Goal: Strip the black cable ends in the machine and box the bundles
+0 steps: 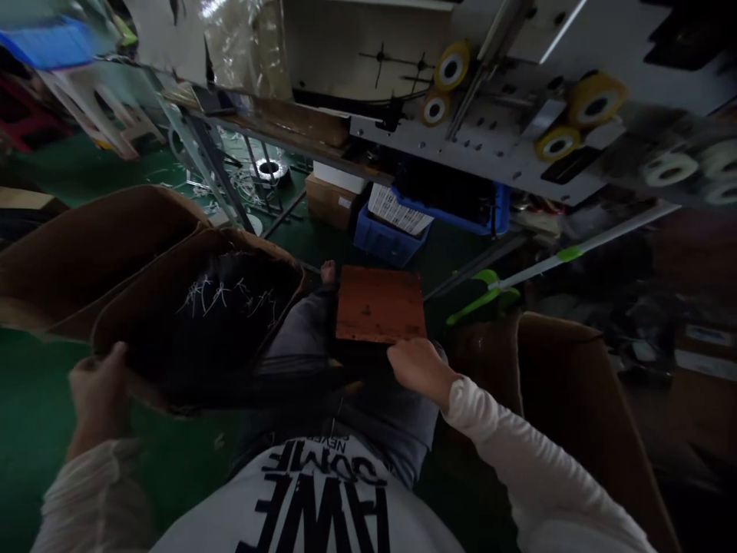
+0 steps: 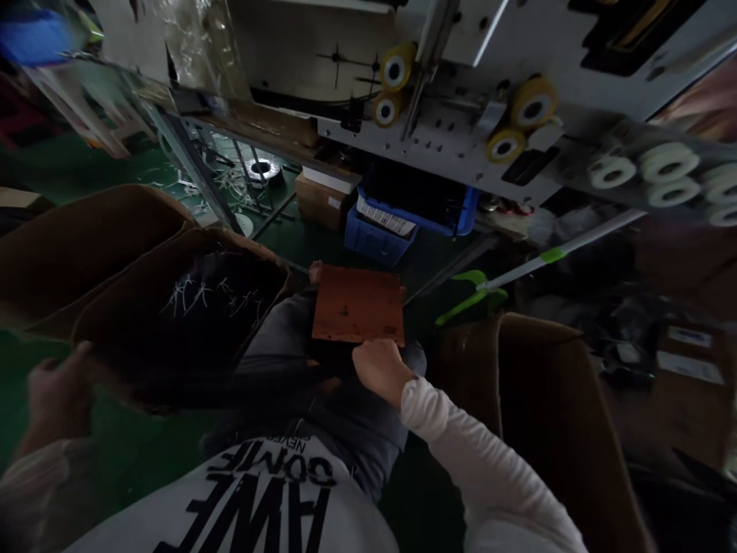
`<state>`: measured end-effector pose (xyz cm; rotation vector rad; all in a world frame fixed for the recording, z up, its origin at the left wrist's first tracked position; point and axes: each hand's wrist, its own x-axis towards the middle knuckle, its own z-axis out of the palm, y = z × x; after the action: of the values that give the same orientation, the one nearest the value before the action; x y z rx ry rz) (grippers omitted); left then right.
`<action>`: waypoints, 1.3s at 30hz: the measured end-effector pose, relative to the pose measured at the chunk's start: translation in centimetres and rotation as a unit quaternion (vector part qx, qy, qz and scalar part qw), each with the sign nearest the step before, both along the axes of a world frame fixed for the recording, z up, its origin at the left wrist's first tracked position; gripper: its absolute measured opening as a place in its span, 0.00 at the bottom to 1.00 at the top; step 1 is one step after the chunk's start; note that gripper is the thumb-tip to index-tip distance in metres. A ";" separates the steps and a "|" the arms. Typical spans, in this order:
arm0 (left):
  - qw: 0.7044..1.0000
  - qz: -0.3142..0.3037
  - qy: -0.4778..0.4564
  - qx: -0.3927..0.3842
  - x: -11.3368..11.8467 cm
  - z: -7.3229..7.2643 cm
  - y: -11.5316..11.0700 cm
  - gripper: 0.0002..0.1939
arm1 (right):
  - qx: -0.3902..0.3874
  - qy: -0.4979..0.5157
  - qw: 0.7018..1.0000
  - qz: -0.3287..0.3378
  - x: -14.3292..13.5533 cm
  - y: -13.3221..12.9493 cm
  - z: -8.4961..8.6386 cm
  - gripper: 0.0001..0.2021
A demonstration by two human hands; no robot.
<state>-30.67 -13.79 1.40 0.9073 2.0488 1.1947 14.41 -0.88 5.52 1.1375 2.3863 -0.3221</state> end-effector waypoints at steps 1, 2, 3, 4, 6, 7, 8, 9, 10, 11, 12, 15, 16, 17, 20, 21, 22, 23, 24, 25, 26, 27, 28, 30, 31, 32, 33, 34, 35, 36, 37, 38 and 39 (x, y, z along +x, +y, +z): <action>1.000 0.012 0.022 -0.014 0.9 -1.1 -0.1 0.17 | -0.004 -0.020 1.000 0.003 -0.4 -0.3 0.2 0.12; 0.999 0.018 0.032 -0.021 2.5 -1.9 0.3 0.18 | -0.005 -0.035 0.999 0.003 -0.7 -0.5 0.4 0.12; 0.999 0.003 0.034 -0.028 4.7 -2.2 1.2 0.18 | -0.004 -0.045 0.999 0.003 -1.1 -0.6 0.6 0.13; 0.997 -0.073 0.023 -0.027 7.5 -2.1 2.4 0.19 | 0.000 -0.053 0.999 0.003 -1.4 -0.6 0.8 0.13; 0.964 -0.264 -0.006 -0.009 14.1 -1.5 4.9 0.21 | 0.016 -0.060 0.998 0.005 -1.9 -0.8 1.6 0.13; 0.943 -0.333 -0.017 0.002 17.4 -1.1 6.0 0.22 | 0.023 -0.063 0.998 0.006 -2.2 -0.9 2.1 0.13; 0.917 -0.398 -0.024 0.013 20.6 -0.8 6.9 0.24 | 0.030 -0.066 0.997 0.006 -2.4 -1.1 2.6 0.13; 0.900 -0.434 -0.027 0.025 23.5 -0.6 7.6 0.26 | 0.037 -0.066 0.997 0.008 -2.7 -1.3 3.0 0.13; 0.882 -0.470 -0.015 0.036 26.0 -0.5 8.0 0.28 | 0.044 -0.064 0.997 0.011 -2.9 -1.5 3.4 0.13; 0.869 -0.494 0.014 0.030 28.1 -0.5 8.2 0.27 | 0.050 -0.061 0.997 0.014 -3.1 -1.7 3.7 0.13; 0.866 -0.498 0.038 0.014 29.7 -0.6 8.2 0.23 | 0.056 -0.059 0.997 0.014 -3.3 -2.0 3.9 0.12; 0.876 -0.476 0.073 -0.026 32.2 -1.0 8.0 0.10 | 0.065 -0.052 0.996 0.009 -3.6 -2.3 4.6 0.11; 0.879 -0.472 0.067 -0.023 32.4 -1.0 7.9 0.09 | 0.067 -0.048 0.997 0.007 -3.4 -2.3 4.9 0.09; 0.879 -0.473 0.056 -0.014 32.3 -0.9 7.8 0.08 | 0.072 -0.035 0.997 0.007 -3.0 -2.1 5.2 0.08; 0.867 -0.499 0.016 -0.009 31.4 0.0 7.7 0.09 | 0.107 0.070 0.992 0.011 -0.3 -0.9 6.7 0.19; 0.860 -0.511 -0.007 -0.014 30.9 0.5 7.6 0.12 | 0.107 0.129 0.986 0.003 0.9 -0.5 7.1 0.26; 0.851 -0.522 -0.051 -0.024 30.4 1.0 7.5 0.15 | 0.091 0.195 0.976 -0.013 2.1 0.0 7.3 0.32; 0.839 -0.529 -0.119 -0.036 29.9 1.5 7.4 0.17 | 0.056 0.265 0.962 -0.034 3.1 0.3 7.3 0.36; 0.822 -0.530 -0.203 -0.048 29.5 2.0 7.2 0.18 | 0.002 0.331 0.942 -0.054 3.9 0.4 7.0 0.38; 0.797 -0.525 -0.291 -0.059 29.1 2.4 7.0 0.18 | -0.060 0.392 0.916 -0.067 4.3 0.4 6.5 0.39; 0.769 -0.516 -0.370 -0.071 28.8 2.9 6.8 0.17 | -0.120 0.441 0.887 -0.069 4.3 0.3 5.9 0.39; 0.743 -0.508 -0.428 -0.082 28.6 3.3 6.6 0.16 | -0.175 0.481 0.857 -0.063 4.0 0.0 5.1 0.37; 0.724 -0.507 -0.458 -0.091 28.5 3.6 6.4 0.16 | -0.219 0.516 0.827 -0.053 3.4 -0.3 4.4 0.34; 0.694 -0.514 -0.493 -0.106 28.6 4.1 6.1 0.14 | -0.276 0.570 0.774 -0.030 1.8 -1.0 3.2 0.27; 0.679 -0.518 -0.507 -0.113 28.7 4.3 5.9 0.14 | -0.288 0.591 0.753 -0.020 1.1 -1.3 2.9 0.24; 0.667 -0.520 -0.521 -0.116 28.7 4.4 5.8 0.14 | -0.291 0.608 0.738 -0.010 0.6 -1.6 2.7 0.22; 0.657 -0.520 -0.533 -0.116 28.8 4.4 5.7 0.14 | -0.288 0.619 0.730 -0.001 0.2 -1.8 2.7 0.20; 0.650 -0.519 -0.544 -0.115 28.9 4.4 5.7 0.14 | -0.279 0.626 0.729 0.005 0.0 -2.0 2.8 0.19; 0.644 -0.518 -0.552 -0.112 28.9 4.4 5.6 0.14 | -0.267 0.628 0.731 0.007 0.0 -2.2 3.0 0.18; 0.639 -0.517 -0.559 -0.108 28.9 4.3 5.5 0.14 | -0.254 0.629 0.734 0.006 0.0 -2.3 3.2 0.18; 0.636 -0.516 -0.564 -0.104 28.9 4.2 5.5 0.14 | -0.243 0.629 0.739 0.004 0.0 -2.4 3.4 0.18; 0.633 -0.516 -0.568 -0.103 28.9 4.1 5.5 0.14 | -0.233 0.627 0.744 0.002 0.0 -2.5 3.6 0.18; 0.632 -0.514 -0.570 -0.105 28.8 3.9 5.4 0.14 | -0.224 0.624 0.749 0.002 0.0 -2.6 3.7 0.18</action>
<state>-1.83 -8.36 5.30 0.6734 0.3924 0.5082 14.36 -3.45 9.24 0.7005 2.9715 -2.0784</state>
